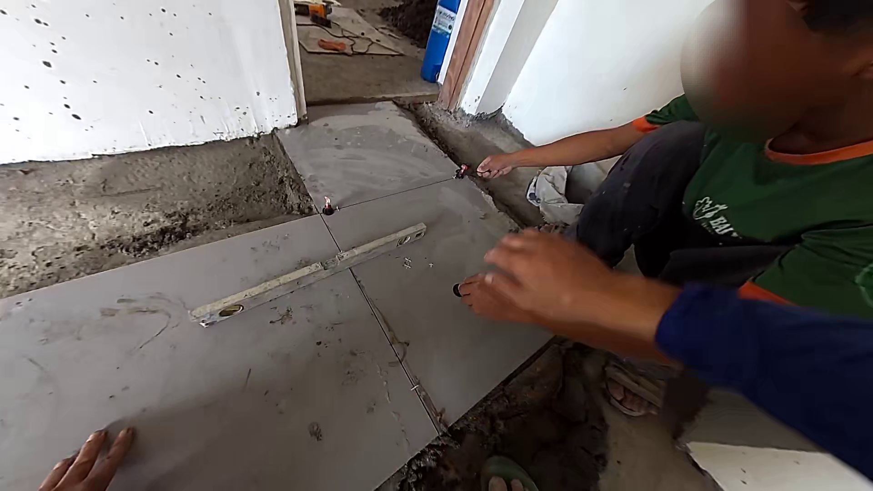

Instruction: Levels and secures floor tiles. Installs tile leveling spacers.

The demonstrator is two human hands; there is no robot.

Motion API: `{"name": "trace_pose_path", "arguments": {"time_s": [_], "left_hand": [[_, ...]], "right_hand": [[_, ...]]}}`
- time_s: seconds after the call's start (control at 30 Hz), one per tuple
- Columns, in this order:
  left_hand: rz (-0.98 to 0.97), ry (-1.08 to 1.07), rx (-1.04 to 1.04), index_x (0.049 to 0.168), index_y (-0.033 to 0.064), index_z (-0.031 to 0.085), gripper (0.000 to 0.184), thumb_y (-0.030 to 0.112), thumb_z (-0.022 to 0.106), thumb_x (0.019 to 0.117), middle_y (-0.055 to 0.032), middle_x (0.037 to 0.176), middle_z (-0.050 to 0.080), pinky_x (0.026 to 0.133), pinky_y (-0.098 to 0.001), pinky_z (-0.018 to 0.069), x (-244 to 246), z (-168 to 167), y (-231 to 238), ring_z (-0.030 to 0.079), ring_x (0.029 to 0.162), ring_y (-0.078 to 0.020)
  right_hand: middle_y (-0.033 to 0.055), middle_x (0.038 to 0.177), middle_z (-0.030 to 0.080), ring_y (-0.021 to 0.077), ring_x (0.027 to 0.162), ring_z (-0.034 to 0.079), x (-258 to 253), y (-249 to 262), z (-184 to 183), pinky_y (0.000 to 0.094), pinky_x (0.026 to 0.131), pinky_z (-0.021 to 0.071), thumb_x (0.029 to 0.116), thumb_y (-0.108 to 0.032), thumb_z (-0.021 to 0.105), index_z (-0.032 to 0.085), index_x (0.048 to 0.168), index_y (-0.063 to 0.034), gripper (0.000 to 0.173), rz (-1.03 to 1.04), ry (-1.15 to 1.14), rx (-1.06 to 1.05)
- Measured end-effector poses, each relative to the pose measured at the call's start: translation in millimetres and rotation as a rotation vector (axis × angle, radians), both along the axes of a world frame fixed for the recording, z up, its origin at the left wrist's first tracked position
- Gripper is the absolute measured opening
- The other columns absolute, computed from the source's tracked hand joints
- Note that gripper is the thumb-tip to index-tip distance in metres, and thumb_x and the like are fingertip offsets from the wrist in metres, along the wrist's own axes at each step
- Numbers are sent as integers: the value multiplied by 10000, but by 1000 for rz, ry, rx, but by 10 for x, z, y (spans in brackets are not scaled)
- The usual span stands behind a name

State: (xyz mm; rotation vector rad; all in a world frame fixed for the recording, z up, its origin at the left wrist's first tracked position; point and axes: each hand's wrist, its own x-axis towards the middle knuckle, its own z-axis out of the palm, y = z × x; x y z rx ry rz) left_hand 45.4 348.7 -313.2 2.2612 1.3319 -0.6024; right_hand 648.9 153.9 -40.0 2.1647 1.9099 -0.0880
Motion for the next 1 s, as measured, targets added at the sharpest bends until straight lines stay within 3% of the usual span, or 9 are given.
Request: {"name": "trace_pose_path", "arguments": {"time_s": [0.03, 0.13, 0.33, 0.43, 0.57, 0.7, 0.77, 0.9, 1.0], "left_hand": [[4, 27, -12, 1636, 18, 178, 1075, 444, 799, 869, -372, 1653, 103, 1174, -716, 266, 45, 76, -48, 196, 1494, -603], [5, 80, -42, 1624, 21, 235, 999, 453, 765, 896, -380, 1641, 150, 1115, -773, 305, 236, 267, -192, 188, 1477, -637], [-162, -14, -150, 1582, 49, 381, 812, 421, 722, 946, -314, 1633, 278, 1200, -687, 252, 894, 1053, -790, 245, 1504, -552], [-206, -52, -153, 1545, 79, 456, 719, 441, 681, 967, -272, 1616, 351, 1184, -676, 291, 1174, 1302, -1095, 308, 1492, -520], [-123, -149, -95, 1472, 156, 573, 565, 428, 645, 982, -187, 1569, 466, 1105, -656, 413, 1726, 1108, -1417, 442, 1435, -447], [-16, -390, -39, 1359, 177, 683, 430, 387, 626, 988, -118, 1410, 638, 1011, -526, 548, 2515, 767, -1782, 633, 1276, -309], [68, -475, -104, 1341, 165, 691, 404, 363, 636, 993, -99, 1350, 670, 934, -457, 596, 2873, 704, -1905, 687, 1176, -255], [322, -539, -330, 1389, 160, 652, 441, 332, 679, 984, -77, 1283, 689, 940, -375, 604, 3323, 665, -1963, 713, 1085, -175], [624, -718, -592, 1399, 89, 617, 457, 261, 693, 982, -62, 1215, 729, 891, -337, 627, 3438, 594, -2013, 745, 990, -143]], "right_hand": [[112, 1184, 690, 315, 1157, 640, 54, 100, 156, 551, 934, 530, 1053, -429, 501, 714, 1219, -129, 404, -107, -16, -67], [64, 874, 673, 272, 886, 678, 199, 324, 174, 511, 718, 533, 1030, -561, 471, 688, 959, -165, 457, -240, -71, -225], [205, 964, 694, 404, 977, 672, 450, 756, -673, 645, 793, 497, 972, -608, 582, 703, 905, -36, 588, -358, 57, -454], [195, 938, 690, 363, 945, 668, 436, 961, -1056, 617, 795, 491, 957, -439, 683, 709, 879, -5, 442, -277, 45, -665], [186, 881, 680, 362, 886, 664, 274, 966, -1280, 605, 734, 483, 926, -334, 704, 704, 827, -12, 337, -141, -32, -767], [190, 912, 675, 372, 915, 666, 153, 860, -1433, 593, 724, 499, 914, -249, 706, 689, 874, -21, 232, -130, -11, -710], [177, 899, 672, 370, 904, 665, 98, 765, -1449, 590, 710, 499, 913, -261, 695, 681, 862, -36, 232, -121, 31, -703], [107, 778, 644, 311, 764, 650, -7, 495, -1510, 560, 647, 500, 897, -397, 713, 663, 791, -105, 315, -54, 207, -699], [19, 730, 644, 219, 690, 648, -193, 91, -1558, 497, 604, 530, 863, -355, 746, 694, 858, -175, 187, 8, 435, -664]]}}
